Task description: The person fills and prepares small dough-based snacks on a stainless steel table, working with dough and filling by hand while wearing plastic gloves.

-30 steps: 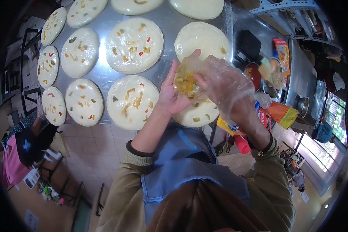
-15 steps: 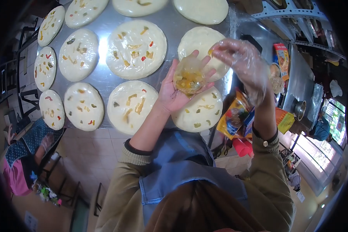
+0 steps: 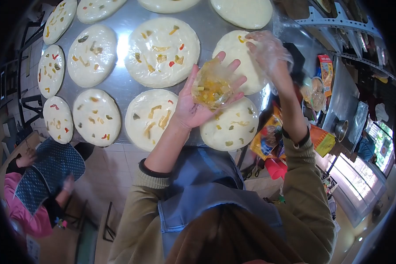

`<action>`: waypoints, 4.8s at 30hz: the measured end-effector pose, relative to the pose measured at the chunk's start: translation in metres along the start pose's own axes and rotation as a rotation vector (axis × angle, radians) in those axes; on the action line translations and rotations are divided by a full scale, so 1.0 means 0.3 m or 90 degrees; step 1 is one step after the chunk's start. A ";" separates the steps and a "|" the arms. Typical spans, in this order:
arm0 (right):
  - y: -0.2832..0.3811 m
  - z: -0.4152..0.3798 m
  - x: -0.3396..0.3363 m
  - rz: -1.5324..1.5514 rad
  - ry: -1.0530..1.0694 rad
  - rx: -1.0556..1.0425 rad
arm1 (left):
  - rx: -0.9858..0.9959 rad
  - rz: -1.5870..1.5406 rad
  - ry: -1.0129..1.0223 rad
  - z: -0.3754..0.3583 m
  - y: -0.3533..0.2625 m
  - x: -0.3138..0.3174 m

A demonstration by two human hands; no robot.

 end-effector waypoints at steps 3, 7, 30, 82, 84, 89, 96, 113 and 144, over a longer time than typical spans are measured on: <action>0.162 -0.038 -0.153 0.103 0.006 -0.024 | 0.000 0.018 0.012 -0.003 0.006 0.013; 0.475 -0.165 -0.234 -0.045 0.156 -0.136 | 0.000 0.005 0.040 -0.009 0.025 0.049; 0.484 -0.326 -0.204 0.032 0.134 -0.004 | 0.085 0.044 0.037 -0.072 0.100 0.072; 0.479 -0.301 -0.120 0.033 0.172 -0.062 | -0.010 -0.058 0.007 -0.091 0.116 0.028; 0.451 -0.301 -0.137 0.109 0.192 -0.019 | -0.031 -0.170 0.063 -0.090 0.121 0.036; 0.462 -0.300 -0.193 0.115 0.140 -0.186 | -0.023 -0.091 0.022 -0.086 0.131 0.028; 0.438 -0.273 -0.193 0.163 0.214 -0.015 | -0.027 -0.064 0.039 -0.060 0.135 0.023; 0.274 -0.231 -0.070 0.600 0.352 0.341 | -0.018 -0.060 -0.019 -0.031 0.065 -0.055; 0.488 -0.309 -0.059 -0.009 0.087 -0.235 | 0.012 -0.043 0.019 -0.029 0.044 0.022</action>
Point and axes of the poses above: each hand's wrist, its own z-axis towards the middle knuckle, its own x-axis out of the palm, y = z × x, the point moved 8 cm from there along z, towards the middle knuckle
